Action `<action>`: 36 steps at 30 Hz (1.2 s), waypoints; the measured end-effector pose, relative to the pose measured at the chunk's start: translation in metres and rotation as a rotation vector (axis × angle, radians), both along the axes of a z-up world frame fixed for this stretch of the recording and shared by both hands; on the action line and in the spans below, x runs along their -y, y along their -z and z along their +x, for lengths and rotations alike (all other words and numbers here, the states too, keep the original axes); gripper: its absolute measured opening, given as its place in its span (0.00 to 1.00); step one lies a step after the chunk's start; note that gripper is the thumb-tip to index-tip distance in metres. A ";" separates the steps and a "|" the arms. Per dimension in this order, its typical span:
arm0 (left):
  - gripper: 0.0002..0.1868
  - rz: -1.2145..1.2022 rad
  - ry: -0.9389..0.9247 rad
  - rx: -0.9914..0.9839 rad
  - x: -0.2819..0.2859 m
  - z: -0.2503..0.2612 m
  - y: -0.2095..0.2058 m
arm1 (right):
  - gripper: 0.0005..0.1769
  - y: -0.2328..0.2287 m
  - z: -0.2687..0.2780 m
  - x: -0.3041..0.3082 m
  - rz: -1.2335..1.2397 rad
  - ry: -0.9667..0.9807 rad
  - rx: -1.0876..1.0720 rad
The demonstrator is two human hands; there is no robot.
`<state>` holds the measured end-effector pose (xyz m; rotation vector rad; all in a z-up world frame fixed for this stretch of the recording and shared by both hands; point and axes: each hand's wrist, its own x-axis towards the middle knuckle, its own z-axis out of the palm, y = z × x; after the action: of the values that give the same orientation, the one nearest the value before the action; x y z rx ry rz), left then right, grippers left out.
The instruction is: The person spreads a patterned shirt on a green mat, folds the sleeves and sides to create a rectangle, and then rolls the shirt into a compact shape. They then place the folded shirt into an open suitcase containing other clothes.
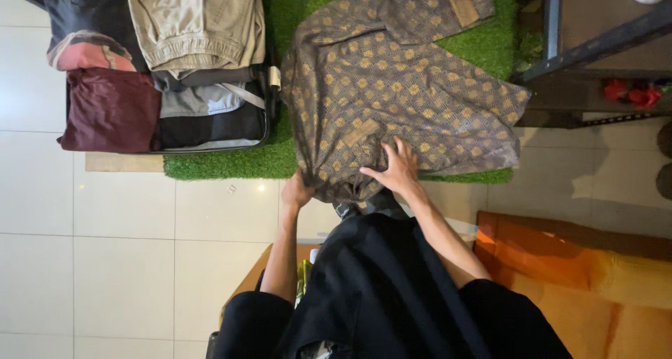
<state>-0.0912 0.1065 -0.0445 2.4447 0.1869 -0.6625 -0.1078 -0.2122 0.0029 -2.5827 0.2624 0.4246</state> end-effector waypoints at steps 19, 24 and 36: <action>0.22 0.228 -0.443 0.304 -0.010 0.031 0.033 | 0.35 0.048 -0.072 0.065 0.146 0.573 0.342; 0.23 0.336 -0.421 0.300 0.002 0.020 0.010 | 0.47 0.024 -0.060 0.059 0.135 0.480 0.329; 0.39 0.267 0.164 0.437 0.005 0.012 -0.034 | 0.31 0.070 -0.052 0.088 0.349 0.934 0.353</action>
<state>-0.0796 0.1015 -0.0101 2.8148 -0.1076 -0.1611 -0.1603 -0.2999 -0.0667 -1.8723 1.0770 -0.2998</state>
